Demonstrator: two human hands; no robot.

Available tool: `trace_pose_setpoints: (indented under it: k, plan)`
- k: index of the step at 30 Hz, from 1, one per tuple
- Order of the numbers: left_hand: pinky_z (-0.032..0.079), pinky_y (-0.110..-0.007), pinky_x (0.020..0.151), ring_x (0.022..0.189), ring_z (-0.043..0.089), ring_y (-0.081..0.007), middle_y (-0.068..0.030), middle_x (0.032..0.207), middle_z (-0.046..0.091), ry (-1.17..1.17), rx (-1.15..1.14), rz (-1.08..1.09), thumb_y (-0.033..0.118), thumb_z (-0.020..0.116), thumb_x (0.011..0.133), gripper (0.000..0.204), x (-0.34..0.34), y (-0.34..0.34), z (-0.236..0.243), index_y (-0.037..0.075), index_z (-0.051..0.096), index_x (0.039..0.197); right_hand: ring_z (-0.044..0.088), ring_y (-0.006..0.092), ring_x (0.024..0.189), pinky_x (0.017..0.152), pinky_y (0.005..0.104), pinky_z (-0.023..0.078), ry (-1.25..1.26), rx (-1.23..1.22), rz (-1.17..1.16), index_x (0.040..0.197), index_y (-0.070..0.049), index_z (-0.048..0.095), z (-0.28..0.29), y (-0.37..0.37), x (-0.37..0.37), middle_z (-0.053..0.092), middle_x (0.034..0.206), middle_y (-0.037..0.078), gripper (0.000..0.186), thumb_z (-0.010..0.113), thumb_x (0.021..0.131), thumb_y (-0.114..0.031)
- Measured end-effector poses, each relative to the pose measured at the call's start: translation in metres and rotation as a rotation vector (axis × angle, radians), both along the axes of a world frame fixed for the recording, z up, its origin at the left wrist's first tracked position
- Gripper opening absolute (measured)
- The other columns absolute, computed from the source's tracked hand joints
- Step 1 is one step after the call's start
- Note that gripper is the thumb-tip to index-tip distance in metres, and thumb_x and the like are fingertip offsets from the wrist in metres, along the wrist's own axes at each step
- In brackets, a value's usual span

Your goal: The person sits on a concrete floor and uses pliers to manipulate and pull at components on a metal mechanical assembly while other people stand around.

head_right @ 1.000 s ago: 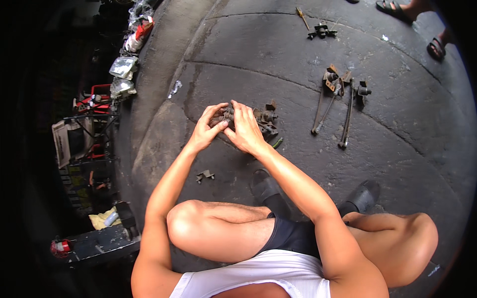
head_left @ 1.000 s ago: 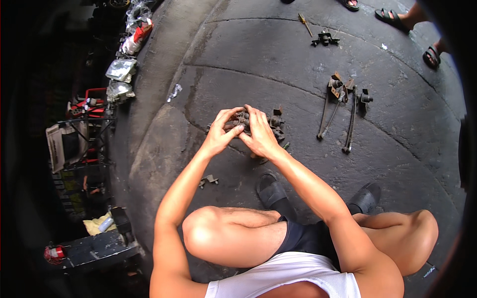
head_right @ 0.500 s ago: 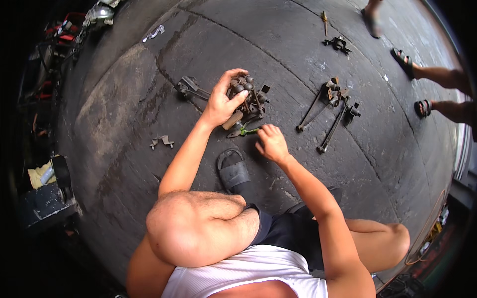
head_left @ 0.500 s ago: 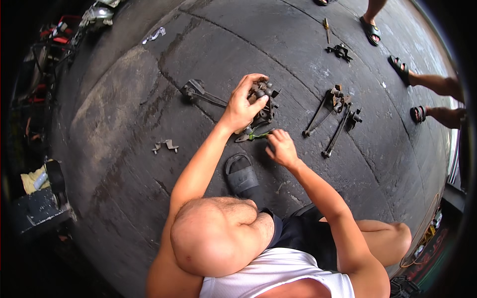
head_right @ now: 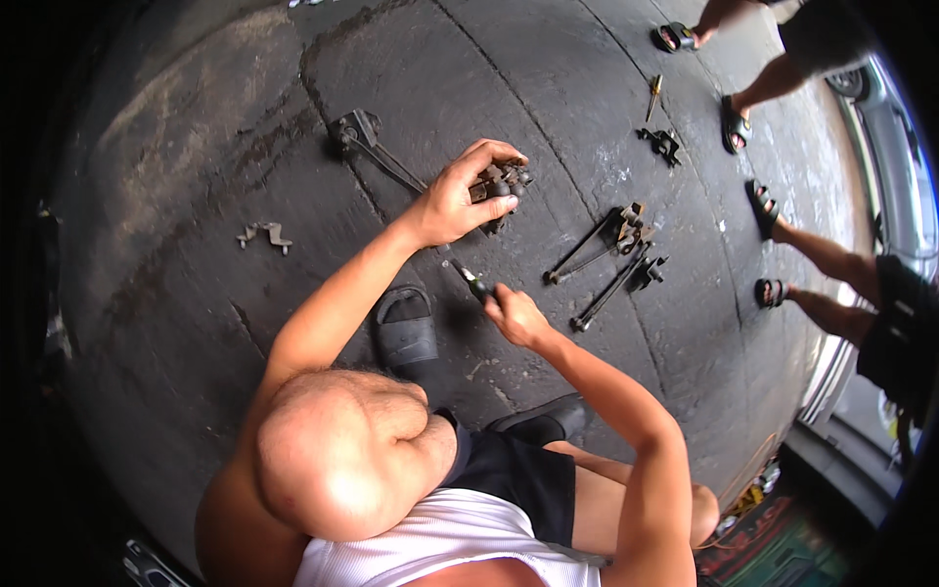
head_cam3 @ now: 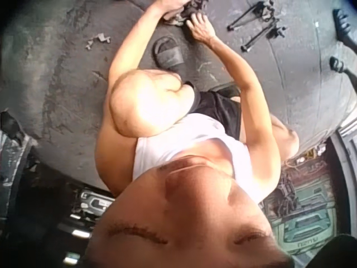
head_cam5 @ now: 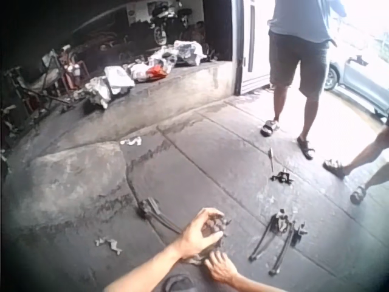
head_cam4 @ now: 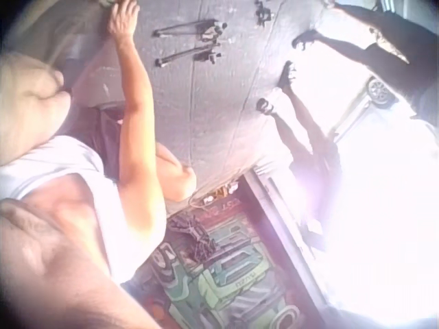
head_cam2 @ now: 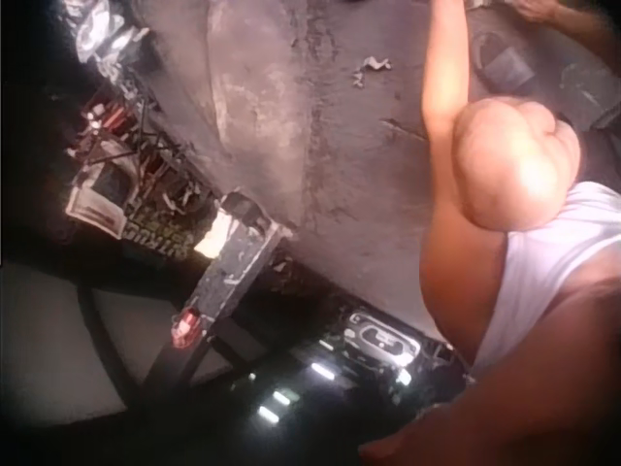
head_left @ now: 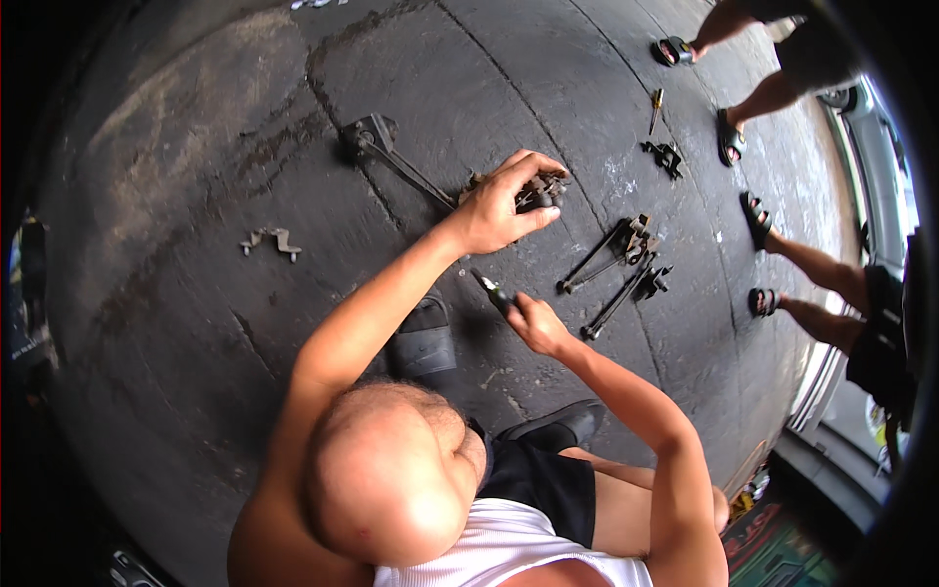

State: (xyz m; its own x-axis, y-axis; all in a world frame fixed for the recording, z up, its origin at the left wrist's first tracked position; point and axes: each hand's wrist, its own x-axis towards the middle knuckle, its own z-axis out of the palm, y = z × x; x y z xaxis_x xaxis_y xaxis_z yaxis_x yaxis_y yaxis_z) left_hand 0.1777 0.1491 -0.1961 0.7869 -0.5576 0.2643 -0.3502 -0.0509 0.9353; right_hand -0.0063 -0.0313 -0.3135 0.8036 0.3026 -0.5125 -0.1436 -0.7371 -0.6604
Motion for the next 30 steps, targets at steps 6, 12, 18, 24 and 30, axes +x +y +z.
trace_pose_setpoints:
  k: [6, 12, 18, 24, 30]
  plan:
    - [0.050, -0.038, 0.097, 0.116, 0.060, -0.0279, -0.0124, 0.122, 0.059, -0.074, -0.036, 0.170, 0.019, 0.077, 0.087, 0.037, -0.009, -0.004, 0.003, 0.004, 0.063, 0.118, 0.055, 0.0148, 0.078, 0.074, 0.0358, 0.046, 0.500, 0.409, -0.517, 0.101, -0.002, 0.058, 0.175, -0.053, 0.007, 0.062, 0.087, 0.005, 0.034, 0.050, 0.106, -0.034]
    - [0.051, -0.041, 0.100, 0.122, 0.060, -0.0317, -0.0148, 0.128, 0.058, -0.169, -0.034, 0.220, 0.013, 0.071, 0.092, 0.039, -0.016, -0.014, -0.001, 0.001, 0.060, 0.127, 0.054, 0.0394, 0.098, 0.086, 0.0492, 0.044, -0.337, -0.417, 0.147, 0.096, 0.002, 0.057, 0.272, -0.068, 0.069, 0.058, 0.094, 0.020, 0.026, 0.065, 0.089, -0.022]
    - [0.050, -0.043, 0.102, 0.123, 0.059, -0.0329, -0.0146, 0.131, 0.057, -0.153, -0.076, 0.217, 0.014, 0.070, 0.093, 0.041, -0.017, -0.018, -0.003, 0.001, 0.059, 0.130, 0.055, 0.0376, 0.097, 0.086, 0.0484, 0.044, -0.515, -0.617, 0.290, 0.096, -0.001, 0.059, 0.288, -0.049, 0.106, 0.059, 0.094, 0.017, 0.021, 0.068, 0.088, -0.018]
    - [0.051, -0.042, 0.101, 0.121, 0.060, -0.0322, -0.0139, 0.131, 0.057, -0.159, -0.061, 0.229, 0.014, 0.070, 0.092, 0.040, -0.017, -0.013, -0.002, 0.002, 0.059, 0.129, 0.057, 0.0367, 0.092, 0.086, 0.0469, 0.045, -0.515, -0.583, 0.313, 0.094, 0.000, 0.061, 0.292, -0.037, 0.118, 0.061, 0.089, 0.017, 0.020, 0.070, 0.087, -0.016]
    - [0.052, -0.042, 0.101, 0.120, 0.061, -0.0319, -0.0136, 0.130, 0.057, -0.158, -0.079, 0.224, 0.012, 0.072, 0.090, 0.041, -0.017, -0.016, -0.004, 0.002, 0.060, 0.128, 0.058, 0.0373, 0.088, 0.085, 0.0465, 0.045, -0.525, -0.578, 0.340, 0.093, 0.001, 0.061, 0.299, -0.034, 0.125, 0.062, 0.087, 0.017, 0.019, 0.070, 0.087, -0.015]
